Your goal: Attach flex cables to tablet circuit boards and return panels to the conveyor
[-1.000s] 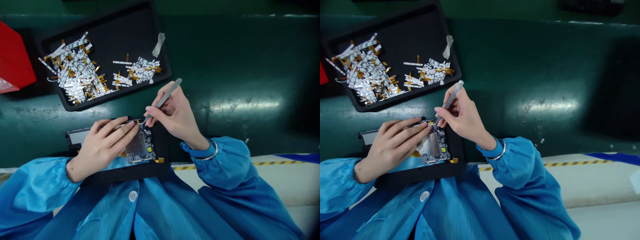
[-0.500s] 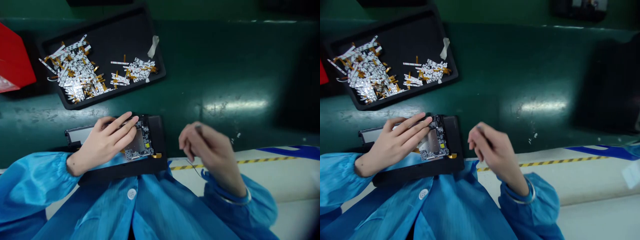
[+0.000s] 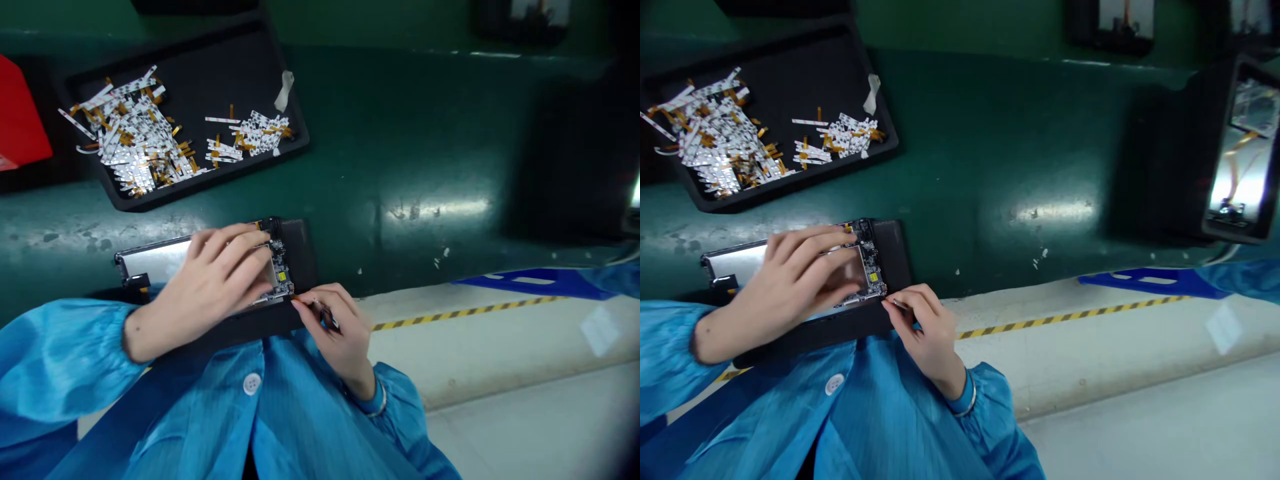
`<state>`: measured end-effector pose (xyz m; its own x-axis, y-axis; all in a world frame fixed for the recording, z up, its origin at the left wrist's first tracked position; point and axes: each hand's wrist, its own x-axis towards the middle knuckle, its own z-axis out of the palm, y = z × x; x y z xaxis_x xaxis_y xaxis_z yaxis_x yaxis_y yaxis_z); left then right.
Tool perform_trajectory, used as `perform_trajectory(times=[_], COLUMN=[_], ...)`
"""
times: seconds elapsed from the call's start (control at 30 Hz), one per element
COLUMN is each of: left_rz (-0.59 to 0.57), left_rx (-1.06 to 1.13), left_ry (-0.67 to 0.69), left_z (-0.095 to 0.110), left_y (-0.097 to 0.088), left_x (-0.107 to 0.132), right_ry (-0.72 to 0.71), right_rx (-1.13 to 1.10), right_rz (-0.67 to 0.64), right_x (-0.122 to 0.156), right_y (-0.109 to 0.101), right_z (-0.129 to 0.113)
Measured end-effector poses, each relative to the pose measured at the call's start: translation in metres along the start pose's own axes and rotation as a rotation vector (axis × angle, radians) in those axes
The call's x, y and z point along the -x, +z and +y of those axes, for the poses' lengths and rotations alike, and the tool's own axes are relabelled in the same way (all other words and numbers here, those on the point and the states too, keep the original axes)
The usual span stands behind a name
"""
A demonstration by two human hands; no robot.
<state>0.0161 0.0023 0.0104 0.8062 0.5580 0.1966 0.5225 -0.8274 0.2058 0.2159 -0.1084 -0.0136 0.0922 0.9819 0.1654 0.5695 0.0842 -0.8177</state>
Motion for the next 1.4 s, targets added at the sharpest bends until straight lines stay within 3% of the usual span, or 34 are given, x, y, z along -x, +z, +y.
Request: perform_trajectory(times=[0.23, 0.5, 0.87, 1.4], left_rz=[-0.096, -0.091, -0.088, -0.024], left_rx=[0.302, 0.61, 0.346, 0.239], left_ry=[-0.029, -0.127, 0.045, 0.091], left_z=[0.01, -0.001, 0.005, 0.008], left_y=[0.016, 0.003, -0.003, 0.001], left_x=[-0.007, -0.009, 0.029, 0.035], right_ry=[-0.374, -0.514, -0.524, -0.525], right_rx=[0.135, 0.214, 0.229, 0.281], right_rz=[-0.05, -0.119, -0.16, -0.183], right_x=[0.004, -0.01, -0.003, -0.003], right_y=[-0.002, -0.005, -0.005, -0.005], right_z=[0.021, 0.018, 0.021, 0.017])
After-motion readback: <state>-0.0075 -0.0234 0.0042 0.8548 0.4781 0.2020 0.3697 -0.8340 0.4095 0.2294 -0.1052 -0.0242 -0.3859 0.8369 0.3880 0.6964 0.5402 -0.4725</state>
